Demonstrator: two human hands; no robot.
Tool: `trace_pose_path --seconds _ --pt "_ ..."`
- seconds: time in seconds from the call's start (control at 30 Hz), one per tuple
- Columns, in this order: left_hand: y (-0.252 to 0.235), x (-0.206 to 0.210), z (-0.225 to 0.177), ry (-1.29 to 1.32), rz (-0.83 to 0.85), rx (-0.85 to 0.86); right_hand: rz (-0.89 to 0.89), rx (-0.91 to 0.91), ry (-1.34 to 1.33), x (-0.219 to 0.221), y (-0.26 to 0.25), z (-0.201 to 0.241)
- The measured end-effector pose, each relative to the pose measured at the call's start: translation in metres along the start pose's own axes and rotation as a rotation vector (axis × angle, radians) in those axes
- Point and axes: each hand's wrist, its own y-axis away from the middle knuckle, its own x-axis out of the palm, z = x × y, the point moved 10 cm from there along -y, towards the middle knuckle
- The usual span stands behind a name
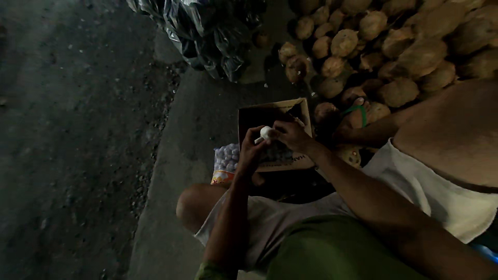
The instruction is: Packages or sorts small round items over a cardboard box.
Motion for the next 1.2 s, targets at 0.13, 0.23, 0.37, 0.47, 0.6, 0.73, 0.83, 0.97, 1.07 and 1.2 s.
trace_pose_path --seconds 0.13,0.23,0.37,0.47,0.6,0.73,0.83,0.97,1.07,1.2 --pt "0.002 0.01 0.008 0.156 0.08 -0.044 -0.081 -0.028 -0.111 -0.003 0.004 0.01" --pt "0.001 0.014 0.01 0.3 0.102 -0.063 -0.179 0.08 -0.063 -0.01 0.006 -0.012" --pt "-0.004 0.005 0.012 0.342 0.027 -0.078 -0.144 0.221 0.328 -0.018 0.002 -0.036" --pt "-0.005 0.003 0.015 0.289 -0.027 -0.106 -0.212 0.082 0.364 -0.022 0.007 -0.005" --pt "-0.003 0.012 0.02 0.224 -0.008 -0.136 -0.077 -0.043 0.448 -0.006 0.006 0.024" --pt "-0.003 0.013 0.028 0.134 0.117 -0.154 -0.064 -0.187 0.317 -0.002 0.007 0.032" --pt "0.001 0.016 0.018 0.157 0.107 -0.135 -0.145 -0.086 0.178 -0.012 0.004 0.01" --pt "-0.005 0.014 0.017 0.293 0.118 -0.134 -0.171 0.018 0.371 -0.021 -0.002 -0.024" --pt "-0.01 0.009 0.027 0.316 0.048 -0.241 -0.15 -0.038 0.197 -0.012 -0.002 -0.002" --pt "0.005 0.021 0.024 0.174 0.051 -0.241 0.012 0.026 0.013 0.009 0.009 0.005"
